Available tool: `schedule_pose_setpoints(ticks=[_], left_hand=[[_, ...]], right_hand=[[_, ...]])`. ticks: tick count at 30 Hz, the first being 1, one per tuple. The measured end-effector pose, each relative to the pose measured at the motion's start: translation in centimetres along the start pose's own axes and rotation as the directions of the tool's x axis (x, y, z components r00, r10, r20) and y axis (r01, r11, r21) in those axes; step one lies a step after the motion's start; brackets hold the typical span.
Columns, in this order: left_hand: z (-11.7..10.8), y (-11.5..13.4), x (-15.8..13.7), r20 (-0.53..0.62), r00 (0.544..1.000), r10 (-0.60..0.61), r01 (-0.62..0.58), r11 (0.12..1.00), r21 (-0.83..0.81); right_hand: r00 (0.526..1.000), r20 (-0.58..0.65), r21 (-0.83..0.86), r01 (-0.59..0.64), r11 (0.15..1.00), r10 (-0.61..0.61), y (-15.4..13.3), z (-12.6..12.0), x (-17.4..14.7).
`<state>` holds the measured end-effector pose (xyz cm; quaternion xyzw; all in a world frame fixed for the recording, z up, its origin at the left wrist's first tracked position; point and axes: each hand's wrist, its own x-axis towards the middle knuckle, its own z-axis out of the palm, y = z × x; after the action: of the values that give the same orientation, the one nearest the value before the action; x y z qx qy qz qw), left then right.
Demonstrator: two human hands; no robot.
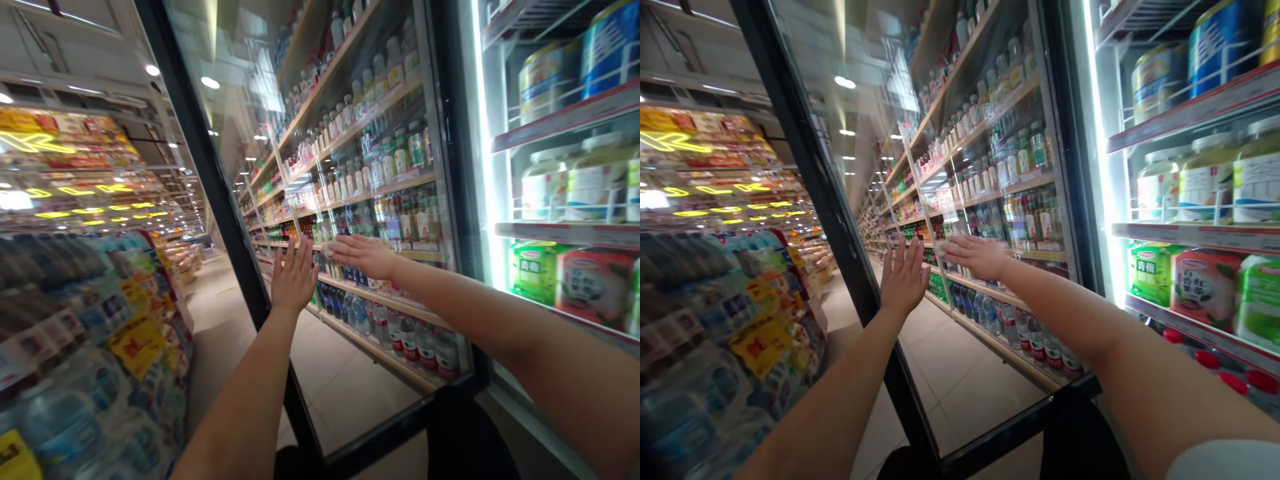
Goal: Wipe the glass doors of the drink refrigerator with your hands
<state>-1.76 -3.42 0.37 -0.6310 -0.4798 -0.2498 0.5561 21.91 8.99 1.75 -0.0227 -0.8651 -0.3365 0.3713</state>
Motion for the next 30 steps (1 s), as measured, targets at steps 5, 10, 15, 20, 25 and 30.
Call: schedule_pose_setpoints(ticks=[5,10,15,20,25,30], left_hand=[[0.1,-0.1,0.0,-0.014,1.0,0.009,-0.009,1.0,0.028],[0.1,0.0,-0.1,-0.002,1.0,-0.004,0.004,1.0,-0.005],[0.1,0.0,-0.1,-0.002,1.0,-0.001,0.001,1.0,0.023],[0.1,0.0,-0.1,-0.006,1.0,0.001,-0.001,1.0,0.027],[0.2,0.0,-0.1,-0.008,1.0,0.004,-0.004,0.999,0.052],[0.2,0.0,-0.1,-0.019,1.0,0.005,-0.004,0.999,0.036]], right_hand=[[0.934,-0.181,-0.048,-0.32,0.946,0.306,0.8,-0.2,0.7],[0.998,0.02,-0.028,0.055,0.998,-0.055,-0.2,0.1,-0.2],[0.99,-0.062,-0.072,-0.128,0.989,0.124,0.6,-0.1,0.0],[0.993,-0.073,-0.068,-0.1,0.993,0.095,0.0,0.4,0.1],[0.997,-0.074,-0.051,-0.038,0.998,0.034,0.4,0.4,0.6],[0.928,-0.238,-0.054,-0.307,0.95,0.286,0.5,0.7,0.9]])
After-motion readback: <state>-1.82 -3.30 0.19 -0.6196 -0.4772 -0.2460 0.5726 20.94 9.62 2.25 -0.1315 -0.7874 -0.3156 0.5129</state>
